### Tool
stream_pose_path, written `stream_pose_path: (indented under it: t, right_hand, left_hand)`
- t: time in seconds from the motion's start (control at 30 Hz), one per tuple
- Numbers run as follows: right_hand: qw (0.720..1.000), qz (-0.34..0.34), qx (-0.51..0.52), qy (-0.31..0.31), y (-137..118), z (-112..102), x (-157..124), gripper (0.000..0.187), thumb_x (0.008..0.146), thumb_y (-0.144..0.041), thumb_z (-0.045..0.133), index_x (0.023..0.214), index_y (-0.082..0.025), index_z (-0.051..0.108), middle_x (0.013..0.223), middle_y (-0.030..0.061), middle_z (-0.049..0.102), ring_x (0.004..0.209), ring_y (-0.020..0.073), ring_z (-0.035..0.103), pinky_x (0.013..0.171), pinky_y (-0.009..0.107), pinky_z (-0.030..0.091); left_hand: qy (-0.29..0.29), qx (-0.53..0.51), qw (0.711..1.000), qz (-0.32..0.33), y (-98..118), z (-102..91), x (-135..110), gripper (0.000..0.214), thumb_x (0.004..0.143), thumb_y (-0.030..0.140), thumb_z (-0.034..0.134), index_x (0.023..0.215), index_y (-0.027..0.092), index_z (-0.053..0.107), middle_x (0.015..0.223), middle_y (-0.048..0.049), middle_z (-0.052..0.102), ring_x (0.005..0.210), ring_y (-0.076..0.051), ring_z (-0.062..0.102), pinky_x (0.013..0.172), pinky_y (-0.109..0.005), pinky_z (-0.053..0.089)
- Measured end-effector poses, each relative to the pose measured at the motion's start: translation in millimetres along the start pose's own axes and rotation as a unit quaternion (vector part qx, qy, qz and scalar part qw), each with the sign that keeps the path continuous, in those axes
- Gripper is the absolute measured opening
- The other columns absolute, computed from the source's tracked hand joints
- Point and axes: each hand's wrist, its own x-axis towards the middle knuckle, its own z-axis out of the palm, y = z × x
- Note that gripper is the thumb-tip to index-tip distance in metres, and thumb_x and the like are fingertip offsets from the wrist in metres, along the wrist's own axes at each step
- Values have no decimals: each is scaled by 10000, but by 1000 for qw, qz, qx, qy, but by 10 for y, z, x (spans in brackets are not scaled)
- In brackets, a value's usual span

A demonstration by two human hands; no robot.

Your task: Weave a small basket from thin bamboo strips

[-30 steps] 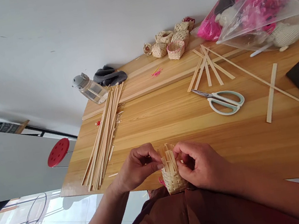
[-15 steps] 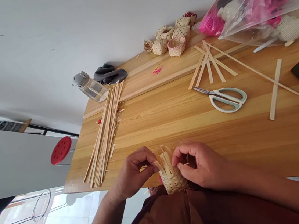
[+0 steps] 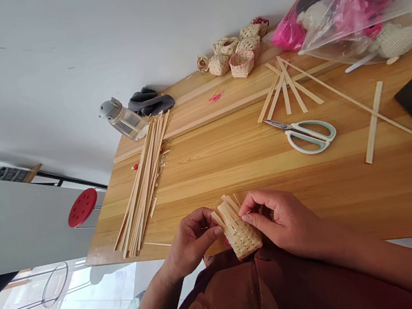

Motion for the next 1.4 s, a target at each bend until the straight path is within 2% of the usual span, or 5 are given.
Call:
stream_pose_path:
  t: [0.33,0.6,0.8,1.03,1.4]
  right_hand:
    - [993,-81,-77,-36,36,-92,-55,106,918,-228,610,1000,-236,676,890,8,715,770,168,650,707,302,503]
    - [990,-88,-103,-35,12,-114,-37,314,810,-373,812,1041,-233,651,1020,35,675,896,217,640,783,352,497]
    - [991,-63,-104,-62,9,-137,-37,595,652,-566,912,1075,-247,639,1065,44,661,900,245,631,768,364,508]
    - [993,-44,-87,-73,48,-112,-99,483,715,-391,892,1105,-266,636,1040,26,655,831,209,618,698,327,512]
    - [991,-62,-90,-75,38,-102,-135,388,788,-410,835,1083,-273,622,1047,34,633,800,192,600,680,323,510]
  left_hand:
    - [-2,80,997,6,-4,20,8,217,894,316,717,832,140,607,759,0,571,723,-115,506,691,-243,398]
    - [151,179,966,109,-79,190,-12,257,881,194,700,1125,221,623,904,-4,638,863,-150,617,799,-276,517]
    - [98,298,936,161,39,216,-95,291,815,270,828,1085,213,737,1041,-63,700,960,-205,659,866,-337,535]
    - [58,300,935,177,15,228,-134,650,585,403,979,1121,195,677,1064,-63,675,969,-219,633,858,-340,528]
    - [61,300,934,183,-5,273,-130,473,695,436,918,1023,205,668,1017,-51,662,947,-207,612,846,-333,507]
